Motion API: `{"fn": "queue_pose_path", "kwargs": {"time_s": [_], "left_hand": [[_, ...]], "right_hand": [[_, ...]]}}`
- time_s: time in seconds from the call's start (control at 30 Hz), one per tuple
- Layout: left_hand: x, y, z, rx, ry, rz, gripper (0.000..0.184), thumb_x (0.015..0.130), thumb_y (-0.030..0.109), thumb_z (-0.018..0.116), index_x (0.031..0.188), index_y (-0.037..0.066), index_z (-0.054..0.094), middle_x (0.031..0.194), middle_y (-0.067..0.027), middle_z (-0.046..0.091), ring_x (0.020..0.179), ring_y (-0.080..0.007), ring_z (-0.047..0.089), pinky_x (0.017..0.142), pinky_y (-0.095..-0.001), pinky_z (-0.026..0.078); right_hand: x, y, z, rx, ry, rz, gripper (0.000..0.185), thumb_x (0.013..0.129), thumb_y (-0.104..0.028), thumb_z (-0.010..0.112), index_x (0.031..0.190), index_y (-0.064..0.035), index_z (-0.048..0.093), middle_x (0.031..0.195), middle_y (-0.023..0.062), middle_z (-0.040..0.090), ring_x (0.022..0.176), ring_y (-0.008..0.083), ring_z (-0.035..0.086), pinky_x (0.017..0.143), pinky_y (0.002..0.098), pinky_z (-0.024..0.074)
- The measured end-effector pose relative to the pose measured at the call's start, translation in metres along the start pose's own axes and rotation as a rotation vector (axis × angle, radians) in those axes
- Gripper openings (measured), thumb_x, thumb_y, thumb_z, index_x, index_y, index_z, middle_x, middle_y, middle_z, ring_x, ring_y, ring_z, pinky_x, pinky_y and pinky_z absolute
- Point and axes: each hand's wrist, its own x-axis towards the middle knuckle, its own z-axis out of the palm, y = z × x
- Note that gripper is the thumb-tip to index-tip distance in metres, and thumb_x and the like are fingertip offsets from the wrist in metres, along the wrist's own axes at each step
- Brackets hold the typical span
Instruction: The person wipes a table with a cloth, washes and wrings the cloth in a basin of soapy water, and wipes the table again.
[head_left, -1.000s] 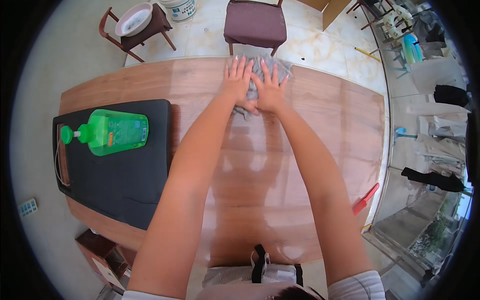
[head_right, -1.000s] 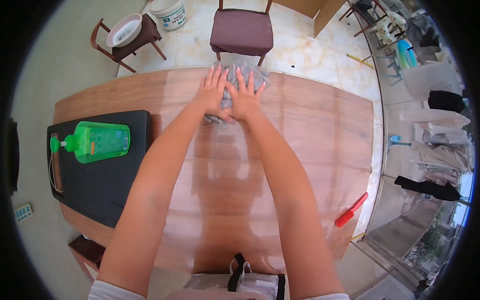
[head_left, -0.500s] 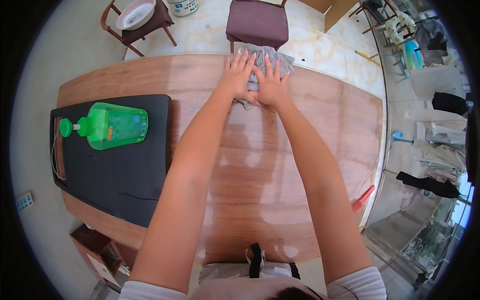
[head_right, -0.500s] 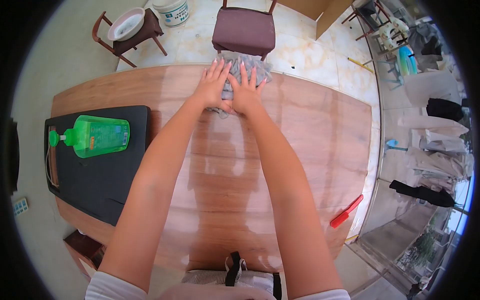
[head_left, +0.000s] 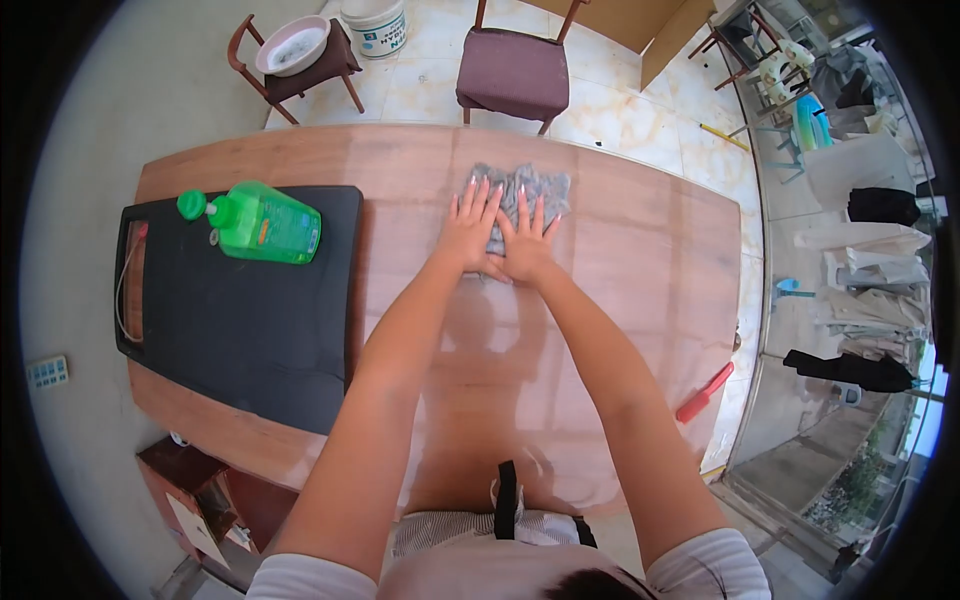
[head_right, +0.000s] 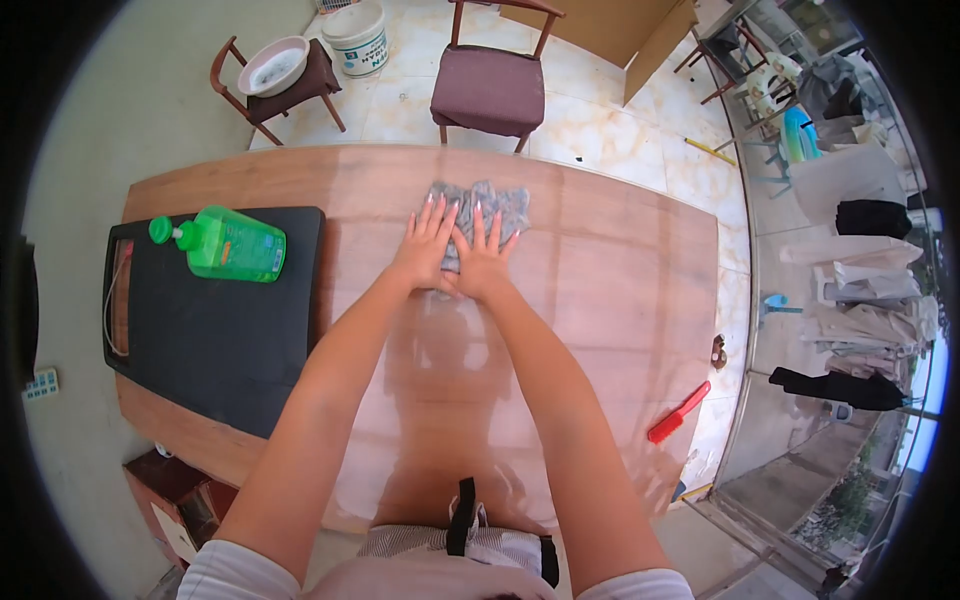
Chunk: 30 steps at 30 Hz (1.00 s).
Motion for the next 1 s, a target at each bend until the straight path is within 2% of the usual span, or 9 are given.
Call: {"fn": "queue_pose_path", "kwargs": {"time_s": [0.03, 0.1, 0.2, 0.37, 0.47, 0.57, 0.7, 0.8, 1.0], "left_hand": [[-0.016, 0.008, 0.005, -0.005, -0.009, -0.006, 0.151, 0.035, 0.055, 0.089, 0.151, 0.005, 0.007, 0.157, -0.0225, 0.006, 0.145, -0.0406, 0.003, 0.114, -0.0593, 0.011], [-0.05, 0.024, 0.013, 0.006, -0.057, -0.03, 0.151, 0.035, 0.055, 0.089, 0.151, 0.004, 0.007, 0.157, -0.0225, 0.005, 0.145, -0.0404, 0.003, 0.114, -0.0594, 0.01], [-0.11, 0.038, 0.058, 0.062, 0.0, -0.009, 0.149, 0.033, 0.056, 0.088, 0.151, 0.006, 0.013, 0.157, -0.0213, 0.009, 0.145, -0.04, 0.005, 0.113, -0.0601, 0.012], [-0.224, 0.09, 0.074, -0.038, -0.076, 0.016, 0.144, 0.036, 0.054, 0.088, 0.15, 0.003, 0.014, 0.156, -0.024, 0.008, 0.144, -0.0432, 0.005, 0.113, -0.0611, 0.013], [-0.288, 0.117, 0.079, -0.058, -0.121, 0.009, 0.142, 0.04, 0.054, 0.087, 0.15, 0.002, 0.015, 0.156, -0.0253, 0.008, 0.144, -0.0442, 0.005, 0.113, -0.061, 0.012], [-0.349, 0.145, 0.086, -0.074, -0.14, 0.003, 0.137, 0.046, 0.053, 0.086, 0.15, 0.002, 0.014, 0.155, -0.0258, 0.008, 0.144, -0.0443, 0.004, 0.113, -0.0599, 0.011], [-0.408, 0.169, 0.099, -0.085, -0.115, -0.034, 0.129, 0.055, 0.051, 0.083, 0.151, 0.002, 0.011, 0.156, -0.0253, 0.004, 0.145, -0.043, 0.001, 0.114, -0.0577, 0.011], [-0.434, 0.172, 0.108, -0.086, -0.123, -0.068, 0.126, 0.061, 0.052, 0.081, 0.15, 0.001, 0.009, 0.157, -0.0241, 0.001, 0.145, -0.0421, -0.001, 0.114, -0.0574, 0.011], [-0.472, 0.166, 0.109, -0.16, -0.101, -0.15, 0.121, 0.066, 0.054, 0.077, 0.15, 0.001, 0.008, 0.157, -0.0213, 0.003, 0.146, -0.0381, 0.001, 0.115, -0.0549, 0.013]], "right_hand": [[-0.014, -0.003, 0.006, 0.006, -0.067, 0.014, 0.094, 0.074, -0.062, 0.065, 0.15, -0.0275, 0.022, 0.158, 0.0178, -0.012, 0.142, 0.0481, -0.013, 0.104, 0.0736, -0.003], [-0.048, -0.01, 0.021, 0.015, -0.091, 0.004, 0.096, 0.073, -0.063, 0.064, 0.151, -0.0267, 0.021, 0.158, 0.0186, -0.012, 0.141, 0.0497, -0.013, 0.103, 0.0744, -0.0027], [-0.111, -0.025, 0.049, -0.012, -0.148, -0.015, 0.098, 0.073, -0.065, 0.063, 0.151, -0.0257, 0.02, 0.158, 0.0199, -0.011, 0.14, 0.0517, -0.014, 0.102, 0.0755, -0.0024], [-0.225, -0.054, 0.081, -0.045, -0.271, -0.018, 0.098, 0.073, -0.068, 0.059, 0.152, -0.0249, 0.019, 0.157, 0.0211, -0.011, 0.14, 0.0528, -0.013, 0.102, 0.0757, 0.0], [-0.289, -0.066, 0.09, -0.03, -0.343, -0.07, 0.096, 0.075, -0.066, 0.06, 0.152, -0.0265, 0.018, 0.157, 0.0213, -0.011, 0.14, 0.0528, -0.013, 0.102, 0.0755, 0.0013], [-0.341, -0.078, 0.102, -0.024, -0.418, -0.115, 0.093, 0.077, -0.06, 0.064, 0.151, -0.0286, 0.019, 0.157, 0.0209, -0.011, 0.14, 0.053, -0.012, 0.103, 0.0756, 0.003], [-0.396, -0.088, 0.127, 0.021, -0.371, -0.199, 0.089, 0.078, -0.051, 0.068, 0.15, -0.0329, 0.019, 0.157, 0.022, -0.012, 0.139, 0.0545, -0.01, 0.103, 0.0756, 0.0046], [-0.412, -0.098, 0.138, 0.026, -0.358, -0.241, 0.086, 0.08, -0.04, 0.07, 0.149, -0.0357, 0.021, 0.157, 0.0213, -0.013, 0.139, 0.0557, -0.009, 0.102, 0.0762, 0.0071], [-0.419, -0.123, 0.138, 0.047, -0.382, -0.329, 0.084, 0.08, -0.032, 0.071, 0.149, -0.0362, 0.023, 0.157, 0.0202, -0.014, 0.137, 0.0584, -0.012, 0.1, 0.0778, 0.008]]}}
